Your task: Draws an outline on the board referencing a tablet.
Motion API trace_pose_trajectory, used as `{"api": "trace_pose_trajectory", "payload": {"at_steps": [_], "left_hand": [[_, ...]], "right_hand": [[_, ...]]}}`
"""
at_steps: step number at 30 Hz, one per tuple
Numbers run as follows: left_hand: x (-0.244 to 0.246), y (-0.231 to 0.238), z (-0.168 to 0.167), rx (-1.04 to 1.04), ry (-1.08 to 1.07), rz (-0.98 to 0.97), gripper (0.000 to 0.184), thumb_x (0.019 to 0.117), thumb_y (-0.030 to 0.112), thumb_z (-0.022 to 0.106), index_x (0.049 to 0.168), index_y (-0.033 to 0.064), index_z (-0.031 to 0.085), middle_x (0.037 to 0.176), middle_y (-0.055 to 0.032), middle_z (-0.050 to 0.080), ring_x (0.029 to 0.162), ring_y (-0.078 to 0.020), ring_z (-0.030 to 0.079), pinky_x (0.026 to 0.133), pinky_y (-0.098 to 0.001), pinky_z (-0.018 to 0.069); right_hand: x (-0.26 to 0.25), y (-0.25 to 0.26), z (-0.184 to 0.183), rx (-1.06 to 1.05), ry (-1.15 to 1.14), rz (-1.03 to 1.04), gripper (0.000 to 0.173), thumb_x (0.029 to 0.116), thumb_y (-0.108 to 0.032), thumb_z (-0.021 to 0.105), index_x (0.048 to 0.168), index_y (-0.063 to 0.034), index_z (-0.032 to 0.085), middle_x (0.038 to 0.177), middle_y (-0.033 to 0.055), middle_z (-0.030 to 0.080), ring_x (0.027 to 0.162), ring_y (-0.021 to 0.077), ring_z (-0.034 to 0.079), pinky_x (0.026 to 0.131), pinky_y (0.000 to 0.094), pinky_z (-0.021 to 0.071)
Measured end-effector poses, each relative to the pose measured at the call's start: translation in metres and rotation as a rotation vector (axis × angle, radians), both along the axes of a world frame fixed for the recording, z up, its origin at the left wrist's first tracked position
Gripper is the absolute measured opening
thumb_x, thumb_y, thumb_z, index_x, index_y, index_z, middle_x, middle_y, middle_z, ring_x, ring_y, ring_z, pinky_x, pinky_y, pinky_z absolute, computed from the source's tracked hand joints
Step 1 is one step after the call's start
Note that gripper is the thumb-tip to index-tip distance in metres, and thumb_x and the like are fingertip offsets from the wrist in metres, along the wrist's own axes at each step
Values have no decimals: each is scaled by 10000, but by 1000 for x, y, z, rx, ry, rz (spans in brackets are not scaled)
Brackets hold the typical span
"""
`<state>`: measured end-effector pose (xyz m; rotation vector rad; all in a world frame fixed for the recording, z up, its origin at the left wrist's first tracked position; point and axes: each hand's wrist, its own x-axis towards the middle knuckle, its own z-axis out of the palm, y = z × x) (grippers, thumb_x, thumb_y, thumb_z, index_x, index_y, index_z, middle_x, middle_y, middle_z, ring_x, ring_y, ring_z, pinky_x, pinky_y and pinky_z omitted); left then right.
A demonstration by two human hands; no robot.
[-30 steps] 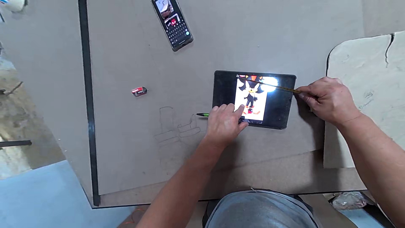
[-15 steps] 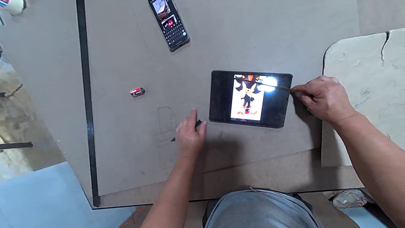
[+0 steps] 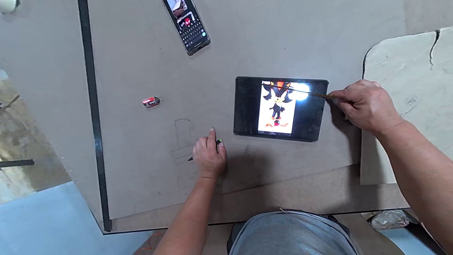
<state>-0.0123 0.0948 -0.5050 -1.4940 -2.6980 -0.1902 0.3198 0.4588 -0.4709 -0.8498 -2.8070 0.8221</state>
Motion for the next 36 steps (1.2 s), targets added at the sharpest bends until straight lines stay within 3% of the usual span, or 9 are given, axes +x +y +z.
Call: {"api": "trace_pose_trajectory", "payload": {"at_steps": [13,36], "left_hand": [[0,0,1,0,0,-6,528,1042,373,407,1446,83,584,1074,-196,670,1012,-376,645,829,-509,520],[0,1,1,5,13,-9,541,1047,393,385,1448,90,584,1067,-185,667,1011,-356,643,838,-498,514]], "right_hand": [[-3,10,2,-22,3,25,312,1062,-250,499,1219,-156,751,1078,139,731,1123,356,655,985,565,487],[-3,9,1,-11,-7,16,307,1059,-241,506,1225,-171,755,1072,119,735,1124,332,655,986,530,491]]}}
